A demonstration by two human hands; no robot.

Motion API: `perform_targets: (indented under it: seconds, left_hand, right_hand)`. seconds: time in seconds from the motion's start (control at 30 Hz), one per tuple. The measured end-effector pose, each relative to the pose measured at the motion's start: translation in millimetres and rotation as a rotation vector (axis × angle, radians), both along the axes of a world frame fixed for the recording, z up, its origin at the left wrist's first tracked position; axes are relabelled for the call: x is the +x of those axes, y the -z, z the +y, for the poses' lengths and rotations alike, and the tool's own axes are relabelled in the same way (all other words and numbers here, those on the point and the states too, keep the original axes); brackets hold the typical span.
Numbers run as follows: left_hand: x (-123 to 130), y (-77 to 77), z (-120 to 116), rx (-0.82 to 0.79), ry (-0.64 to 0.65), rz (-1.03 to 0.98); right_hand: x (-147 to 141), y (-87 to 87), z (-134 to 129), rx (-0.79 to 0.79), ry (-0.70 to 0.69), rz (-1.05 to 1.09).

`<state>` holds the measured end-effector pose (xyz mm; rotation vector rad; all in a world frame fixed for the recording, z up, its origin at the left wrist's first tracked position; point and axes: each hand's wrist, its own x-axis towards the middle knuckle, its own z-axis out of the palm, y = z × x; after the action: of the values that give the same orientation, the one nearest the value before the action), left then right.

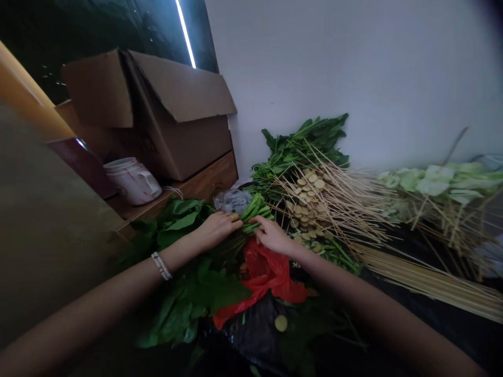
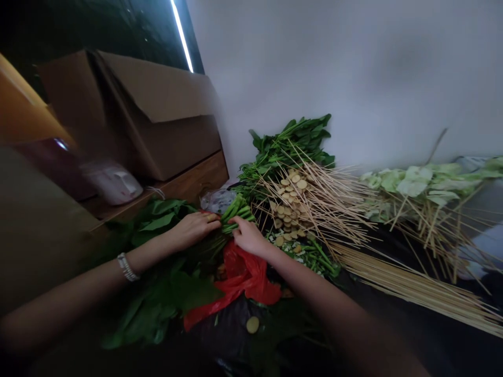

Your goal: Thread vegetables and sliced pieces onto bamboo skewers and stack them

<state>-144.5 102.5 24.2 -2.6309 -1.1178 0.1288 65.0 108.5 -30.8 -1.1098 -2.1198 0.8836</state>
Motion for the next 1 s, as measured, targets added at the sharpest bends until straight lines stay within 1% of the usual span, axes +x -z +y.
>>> perform_targets:
  seconds: [0.07,0.13,0.2,0.3,0.43,0.6,0.73,0.83,0.93,1.0]
  left_hand:
    - [-2.3,-1.8,5.9,-0.025,0.125,0.007]
    - [-3.2,-3.2,11.2,-0.034,0.206,0.008]
    - [-2.3,-5.2,15.3,-0.030,0.248,0.023]
    - [-0.3,-8.9,20.5,-0.002,0.256,0.075]
    - [-1.3,-10.1,28.2,0.010,0.250,0.140]
    - [-2.6,-5.8,36.9,-0.044,0.247,0.069]
    - [-1.0,-6.1,43.4,-0.049,0.231,0.060]
    - [0.3,-9.0,48.2,-0.129,0.176,0.026]
    - [4.0,-11.9,52.3,-0.179,0.069,0.068]
    - [8.0,-13.6,55.5,-0.159,-0.020,0.024]
  right_hand:
    - [1.0,2.8,2.0,0.013,0.011,-0.009]
    - [0.1,7.3,5.4,0.022,0.015,-0.024]
    - [-1.5,12.2,9.5,0.029,0.008,-0.043]
    - [-2.9,16.7,12.6,0.043,-0.008,-0.084]
    - [0.0,14.1,6.1,0.078,-0.010,-0.165]
    - [6.2,7.5,-6.5,0.106,0.017,-0.278]
    - [8.2,4.8,-8.5,0.098,0.018,-0.349]
    - [9.1,2.1,-8.0,0.085,0.029,-0.381]
    - [10.2,-0.1,-8.0,0.094,0.014,-0.405]
    - [11.0,-0.1,-7.6,0.096,-0.004,-0.427]
